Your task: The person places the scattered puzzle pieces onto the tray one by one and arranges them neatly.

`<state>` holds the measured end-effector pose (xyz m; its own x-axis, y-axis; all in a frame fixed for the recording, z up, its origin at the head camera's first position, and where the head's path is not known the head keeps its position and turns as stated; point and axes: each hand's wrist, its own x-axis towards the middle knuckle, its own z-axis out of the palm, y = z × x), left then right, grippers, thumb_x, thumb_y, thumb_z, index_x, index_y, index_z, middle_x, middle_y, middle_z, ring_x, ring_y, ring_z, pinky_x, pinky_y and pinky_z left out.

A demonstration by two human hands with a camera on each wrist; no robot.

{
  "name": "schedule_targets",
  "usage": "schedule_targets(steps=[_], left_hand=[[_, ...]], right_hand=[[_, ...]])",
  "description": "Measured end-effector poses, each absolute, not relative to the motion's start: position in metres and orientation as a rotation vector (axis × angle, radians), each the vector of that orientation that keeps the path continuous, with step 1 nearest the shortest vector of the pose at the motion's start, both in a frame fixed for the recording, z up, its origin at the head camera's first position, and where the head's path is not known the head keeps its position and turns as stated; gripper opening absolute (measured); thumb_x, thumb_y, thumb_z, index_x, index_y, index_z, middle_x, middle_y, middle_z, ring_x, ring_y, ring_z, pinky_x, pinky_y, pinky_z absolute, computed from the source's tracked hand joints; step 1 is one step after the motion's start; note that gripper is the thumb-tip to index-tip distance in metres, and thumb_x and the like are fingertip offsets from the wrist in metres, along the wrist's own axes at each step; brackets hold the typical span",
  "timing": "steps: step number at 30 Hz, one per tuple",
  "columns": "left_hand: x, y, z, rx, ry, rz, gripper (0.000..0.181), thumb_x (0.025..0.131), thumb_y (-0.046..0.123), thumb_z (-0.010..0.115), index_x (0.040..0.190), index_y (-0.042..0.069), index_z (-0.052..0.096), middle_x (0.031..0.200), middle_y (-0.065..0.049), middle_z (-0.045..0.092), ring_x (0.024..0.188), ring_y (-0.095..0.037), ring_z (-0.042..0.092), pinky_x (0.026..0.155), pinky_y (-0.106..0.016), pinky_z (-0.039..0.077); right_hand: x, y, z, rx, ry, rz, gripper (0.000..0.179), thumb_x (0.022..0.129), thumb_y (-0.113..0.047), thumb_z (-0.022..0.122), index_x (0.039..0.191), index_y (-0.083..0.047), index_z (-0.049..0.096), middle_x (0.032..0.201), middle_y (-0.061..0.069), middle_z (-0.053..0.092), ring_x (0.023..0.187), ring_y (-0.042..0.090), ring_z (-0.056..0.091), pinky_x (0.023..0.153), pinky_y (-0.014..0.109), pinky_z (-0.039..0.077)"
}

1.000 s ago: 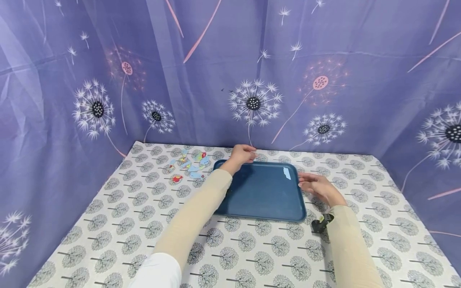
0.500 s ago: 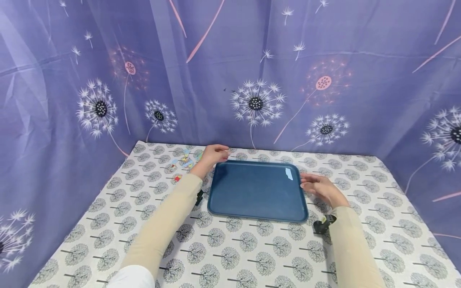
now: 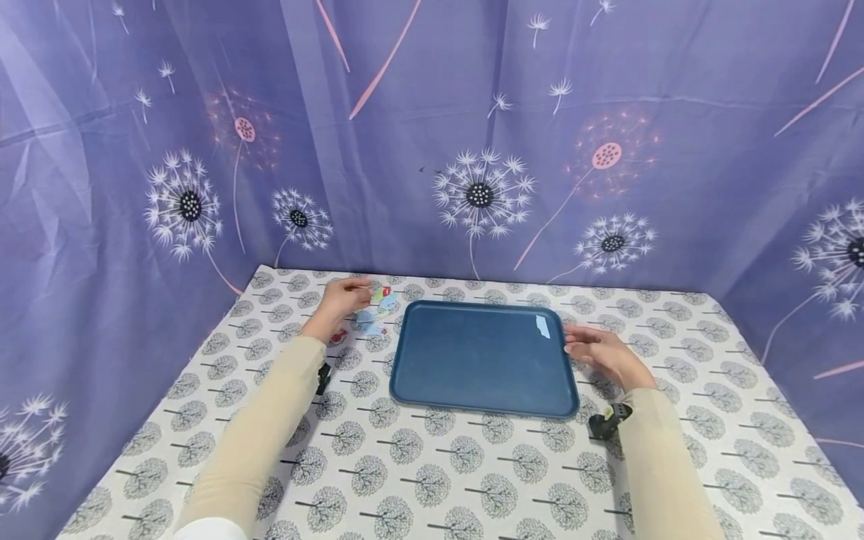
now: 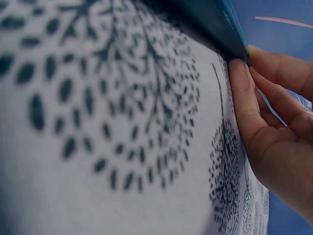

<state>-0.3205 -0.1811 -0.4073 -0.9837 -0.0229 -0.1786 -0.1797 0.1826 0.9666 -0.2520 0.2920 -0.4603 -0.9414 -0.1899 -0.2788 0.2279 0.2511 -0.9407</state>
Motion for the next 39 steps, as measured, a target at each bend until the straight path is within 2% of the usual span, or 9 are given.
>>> schedule_targets(steps=[5,11,16,19,22,24,31,34,39], left_hand=[[-0.319,-0.208,-0.415,-0.255,2.381,1.896,0.045,0.094,0.002,0.056,0.137,-0.007,0.046,0.126,-0.027,0.053,0.118,-0.041,0.053,0.102,-0.041,0.049],[-0.319,-0.236,-0.425,-0.419,2.459,1.863,0.042,0.093,0.001,0.057,0.135,-0.005,0.051,0.124,-0.024,0.056,0.103,-0.030,0.063,0.098,-0.039,0.052],[-0.317,-0.250,-0.429,-0.513,2.485,1.867,0.042,0.094,0.001,0.056,0.135,-0.005,0.050,0.119,-0.021,0.056,0.102,-0.030,0.062,0.097,-0.039,0.053],[-0.317,-0.255,-0.430,-0.581,2.549,1.791,0.040,0.093,0.004,0.057,0.133,-0.003,0.054,0.113,-0.018,0.058,0.090,-0.026,0.061,0.081,-0.035,0.056],[-0.320,-0.261,-0.433,-0.633,2.612,1.693,0.039,0.092,0.006,0.059,0.131,0.001,0.057,0.115,-0.020,0.060,0.078,-0.020,0.057,0.064,-0.030,0.049],[-0.323,-0.264,-0.436,-0.638,2.620,1.644,0.041,0.091,0.006,0.059,0.132,0.002,0.056,0.121,-0.021,0.058,0.074,-0.018,0.054,0.059,-0.028,0.046],[-0.325,-0.268,-0.445,-0.537,2.588,1.648,0.048,0.089,0.001,0.060,0.136,-0.002,0.051,0.128,-0.025,0.054,0.078,-0.016,0.060,0.075,-0.031,0.056],[-0.323,-0.266,-0.445,-0.479,2.658,1.547,0.050,0.088,0.003,0.063,0.137,-0.002,0.050,0.129,-0.026,0.053,0.090,-0.026,0.061,0.081,-0.037,0.054],[-0.319,-0.262,-0.444,-0.405,2.774,1.324,0.053,0.087,0.007,0.067,0.136,-0.005,0.049,0.132,-0.029,0.049,0.111,-0.040,0.055,0.093,-0.046,0.051]], right_hand=[[-0.252,0.292,-0.458,0.035,2.191,-1.732,0.069,0.089,-0.001,0.059,0.149,0.001,0.026,0.145,0.028,0.034,0.116,0.018,0.052,0.113,0.044,0.036],[-0.253,0.292,-0.456,0.034,2.181,-1.729,0.069,0.089,-0.001,0.059,0.150,0.000,0.026,0.146,0.028,0.033,0.117,0.020,0.051,0.113,0.046,0.035],[-0.253,0.292,-0.458,0.048,2.179,-1.728,0.070,0.088,-0.001,0.060,0.150,0.000,0.027,0.145,0.027,0.034,0.117,0.020,0.051,0.112,0.042,0.037],[-0.254,0.292,-0.459,0.054,2.182,-1.725,0.070,0.087,-0.001,0.061,0.149,0.000,0.028,0.145,0.026,0.035,0.116,0.018,0.052,0.109,0.038,0.041],[-0.254,0.293,-0.460,0.057,2.179,-1.733,0.070,0.087,-0.001,0.061,0.149,0.000,0.028,0.144,0.026,0.035,0.112,0.014,0.053,0.106,0.032,0.044],[-0.254,0.293,-0.460,0.059,2.172,-1.741,0.070,0.087,0.000,0.060,0.149,0.000,0.028,0.145,0.026,0.035,0.110,0.012,0.054,0.104,0.029,0.045],[-0.254,0.293,-0.459,0.048,2.178,-1.726,0.069,0.090,-0.002,0.060,0.150,-0.001,0.027,0.146,0.026,0.033,0.114,0.015,0.053,0.107,0.033,0.044],[-0.253,0.293,-0.459,0.040,2.193,-1.712,0.068,0.091,-0.003,0.059,0.150,-0.001,0.026,0.147,0.027,0.032,0.118,0.018,0.051,0.110,0.038,0.040],[-0.252,0.294,-0.459,0.038,2.201,-1.698,0.067,0.092,-0.004,0.059,0.151,-0.002,0.026,0.148,0.026,0.031,0.122,0.022,0.048,0.113,0.044,0.035]])
